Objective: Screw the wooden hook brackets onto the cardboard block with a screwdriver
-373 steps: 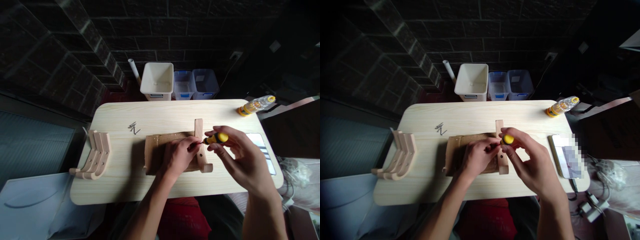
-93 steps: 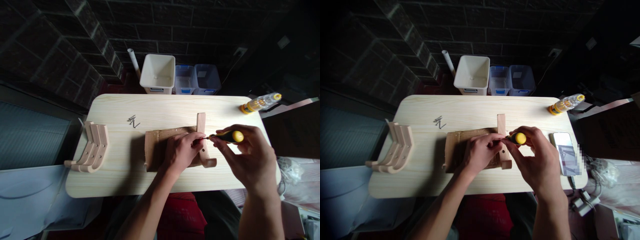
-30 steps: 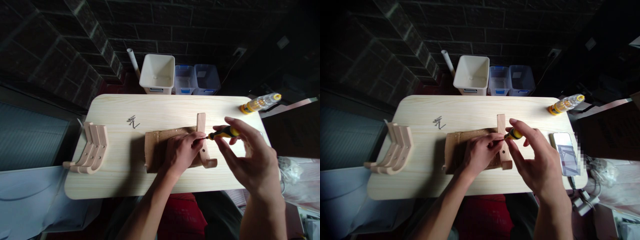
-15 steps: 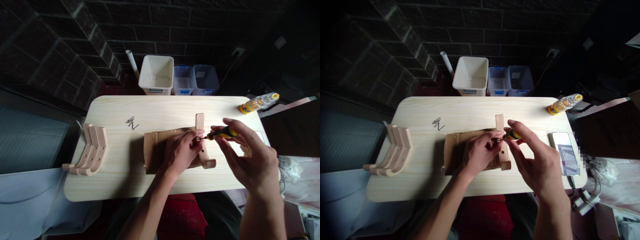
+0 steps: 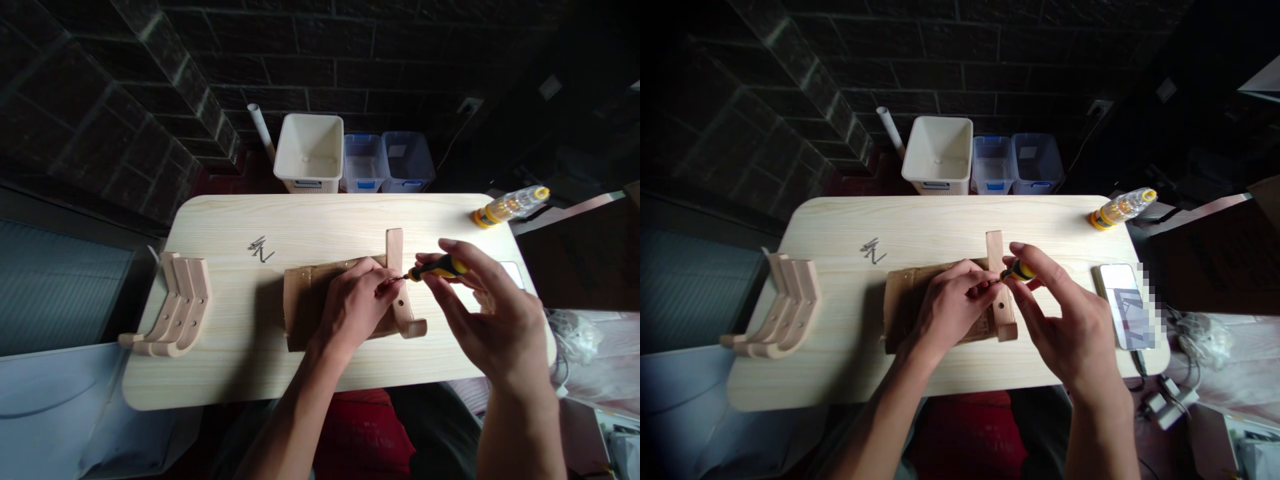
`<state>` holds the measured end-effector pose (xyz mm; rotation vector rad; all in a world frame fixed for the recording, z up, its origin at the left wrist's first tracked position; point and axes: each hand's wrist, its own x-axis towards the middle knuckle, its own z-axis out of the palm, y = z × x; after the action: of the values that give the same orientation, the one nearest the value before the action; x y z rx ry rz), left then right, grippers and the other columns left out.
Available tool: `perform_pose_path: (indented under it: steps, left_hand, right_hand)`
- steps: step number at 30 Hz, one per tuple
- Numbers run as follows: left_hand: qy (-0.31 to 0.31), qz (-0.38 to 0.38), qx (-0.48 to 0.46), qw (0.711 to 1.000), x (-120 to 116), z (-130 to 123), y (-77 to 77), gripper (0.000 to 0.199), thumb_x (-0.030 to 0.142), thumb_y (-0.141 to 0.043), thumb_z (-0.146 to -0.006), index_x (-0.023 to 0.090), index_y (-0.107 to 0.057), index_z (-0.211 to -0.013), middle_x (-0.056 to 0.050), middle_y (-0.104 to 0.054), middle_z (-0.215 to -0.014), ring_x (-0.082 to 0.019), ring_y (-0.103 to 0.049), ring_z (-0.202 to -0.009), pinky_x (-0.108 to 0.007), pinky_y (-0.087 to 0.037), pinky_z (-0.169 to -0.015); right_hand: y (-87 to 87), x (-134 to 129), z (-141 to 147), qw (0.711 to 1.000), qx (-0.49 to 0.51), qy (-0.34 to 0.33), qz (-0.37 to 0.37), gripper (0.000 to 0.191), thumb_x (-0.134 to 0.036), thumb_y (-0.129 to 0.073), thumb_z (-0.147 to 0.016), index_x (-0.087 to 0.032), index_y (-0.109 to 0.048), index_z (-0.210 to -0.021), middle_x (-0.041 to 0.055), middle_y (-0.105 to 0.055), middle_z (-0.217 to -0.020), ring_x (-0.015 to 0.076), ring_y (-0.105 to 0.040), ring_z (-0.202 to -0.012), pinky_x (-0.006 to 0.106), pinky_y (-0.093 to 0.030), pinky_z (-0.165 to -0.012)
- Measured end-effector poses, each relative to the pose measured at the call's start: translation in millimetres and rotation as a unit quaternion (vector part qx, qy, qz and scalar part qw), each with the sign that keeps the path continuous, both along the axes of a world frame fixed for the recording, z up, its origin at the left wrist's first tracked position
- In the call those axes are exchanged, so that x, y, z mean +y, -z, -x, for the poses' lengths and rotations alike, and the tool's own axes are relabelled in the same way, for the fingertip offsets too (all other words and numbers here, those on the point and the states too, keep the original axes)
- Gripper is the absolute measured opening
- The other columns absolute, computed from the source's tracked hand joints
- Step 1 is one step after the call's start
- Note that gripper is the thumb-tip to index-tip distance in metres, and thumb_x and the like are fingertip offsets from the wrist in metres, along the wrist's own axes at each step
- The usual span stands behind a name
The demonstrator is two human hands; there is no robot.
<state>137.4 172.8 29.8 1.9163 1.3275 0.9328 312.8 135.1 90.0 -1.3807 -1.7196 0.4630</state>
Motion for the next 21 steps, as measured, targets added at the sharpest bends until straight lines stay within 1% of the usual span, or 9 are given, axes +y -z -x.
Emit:
perform_pose_path:
  steps: [4,7,10,15,21]
  left_hand:
    - [-0.009,-0.015,0.004,1.000,0.2,-2.6,3.5,0.013,0.029,-0.071,-0.097,0.024,-0.081,-0.103,0.001,-0.075,-0.089,-0.012,-0.068,-0.072,-0.025,-0.052,-0.068]
    - [-0.016,-0.027,0.011,0.999,-1.1,-3.9,5.9,0.012,0.028,-0.071,-0.097,0.025,-0.081,-0.104,0.002,-0.076,-0.089,-0.012,-0.069,-0.072,-0.025,-0.051,-0.067]
    - [-0.009,-0.035,0.018,0.999,-2.1,-4.1,7.4,0.012,0.027,-0.070,-0.098,0.026,-0.080,-0.104,0.001,-0.076,-0.090,-0.012,-0.070,-0.074,-0.026,-0.051,-0.069]
    - [-0.008,-0.034,0.019,0.999,-0.9,-3.9,7.7,0.010,0.026,-0.069,-0.098,0.024,-0.079,-0.102,0.000,-0.077,-0.091,-0.015,-0.073,-0.080,-0.027,-0.053,-0.072]
    - [-0.002,-0.032,0.025,0.999,0.3,-4.2,7.4,0.010,0.025,-0.069,-0.097,0.024,-0.079,-0.100,0.001,-0.077,-0.091,-0.014,-0.072,-0.079,-0.028,-0.053,-0.072]
  right_hand:
    - [3.3,0.6,-0.9,1.000,0.015,-0.002,0.000,0.060,-0.012,-0.073,-0.095,-0.036,-0.059,-0.148,0.0025,-0.076,-0.129,0.0245,-0.078,-0.107,0.044,-0.063,-0.101]
    - [4.3,2.0,-1.9,1.000,0.017,-0.002,0.000,0.060,-0.013,-0.073,-0.095,-0.036,-0.059,-0.148,0.0022,-0.076,-0.129,0.0242,-0.078,-0.107,0.043,-0.064,-0.100]
    - [4.5,3.2,-2.5,1.000,0.009,-0.002,-0.004,0.060,-0.013,-0.073,-0.095,-0.037,-0.059,-0.148,0.0012,-0.076,-0.131,0.0235,-0.078,-0.107,0.041,-0.064,-0.100]
    - [4.8,3.4,-1.7,1.000,-0.005,-0.004,-0.009,0.059,-0.015,-0.073,-0.095,-0.038,-0.059,-0.148,0.0013,-0.076,-0.131,0.0230,-0.079,-0.107,0.039,-0.064,-0.100]
    - [3.1,3.1,-1.6,1.000,-0.022,-0.007,-0.015,0.058,-0.015,-0.072,-0.096,-0.037,-0.059,-0.148,0.0014,-0.075,-0.133,0.0225,-0.079,-0.108,0.037,-0.063,-0.100]
